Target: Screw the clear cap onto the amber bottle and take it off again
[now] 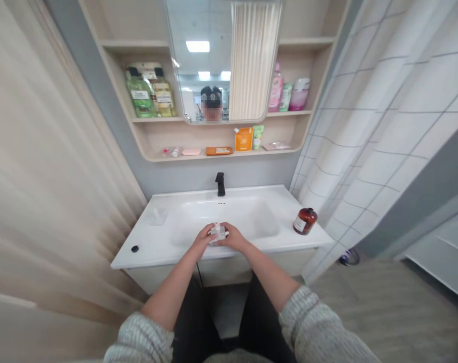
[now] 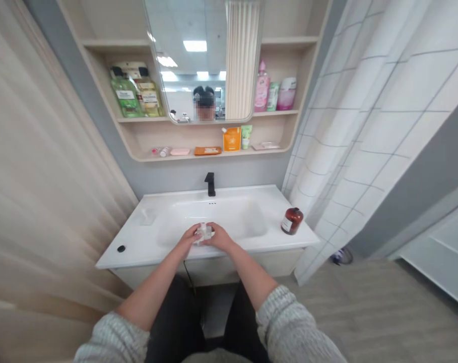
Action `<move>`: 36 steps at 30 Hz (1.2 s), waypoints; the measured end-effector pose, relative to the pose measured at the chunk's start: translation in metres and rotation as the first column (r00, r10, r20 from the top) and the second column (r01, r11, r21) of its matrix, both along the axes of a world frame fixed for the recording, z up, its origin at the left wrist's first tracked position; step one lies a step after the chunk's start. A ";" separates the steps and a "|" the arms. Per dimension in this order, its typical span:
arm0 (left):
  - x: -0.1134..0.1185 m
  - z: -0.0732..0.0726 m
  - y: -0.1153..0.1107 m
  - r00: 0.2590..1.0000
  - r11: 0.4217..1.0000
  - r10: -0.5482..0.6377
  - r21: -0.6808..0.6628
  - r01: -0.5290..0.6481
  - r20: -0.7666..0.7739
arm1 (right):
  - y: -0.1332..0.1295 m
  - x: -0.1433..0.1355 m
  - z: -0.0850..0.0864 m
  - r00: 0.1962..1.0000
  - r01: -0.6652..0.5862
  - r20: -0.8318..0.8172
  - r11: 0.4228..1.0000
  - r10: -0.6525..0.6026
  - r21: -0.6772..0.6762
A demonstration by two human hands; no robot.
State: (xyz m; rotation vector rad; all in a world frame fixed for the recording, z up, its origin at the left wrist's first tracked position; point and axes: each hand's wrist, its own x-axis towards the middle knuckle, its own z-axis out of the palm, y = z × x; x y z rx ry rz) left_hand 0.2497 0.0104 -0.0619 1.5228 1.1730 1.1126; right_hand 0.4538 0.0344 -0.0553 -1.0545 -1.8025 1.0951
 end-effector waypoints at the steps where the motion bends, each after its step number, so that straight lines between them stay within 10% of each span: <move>1: 0.000 0.002 0.001 1.000 1.000 -0.009 0.018 0.009 0.007 | 0.000 -0.002 -0.001 1.000 -0.006 -0.021 1.000 0.006 0.002; 36: 0.016 -0.012 0.031 0.955 0.999 -0.008 0.038 -0.004 0.296 | 0.011 0.005 -0.017 0.998 0.029 -0.047 1.000 -0.029 -0.008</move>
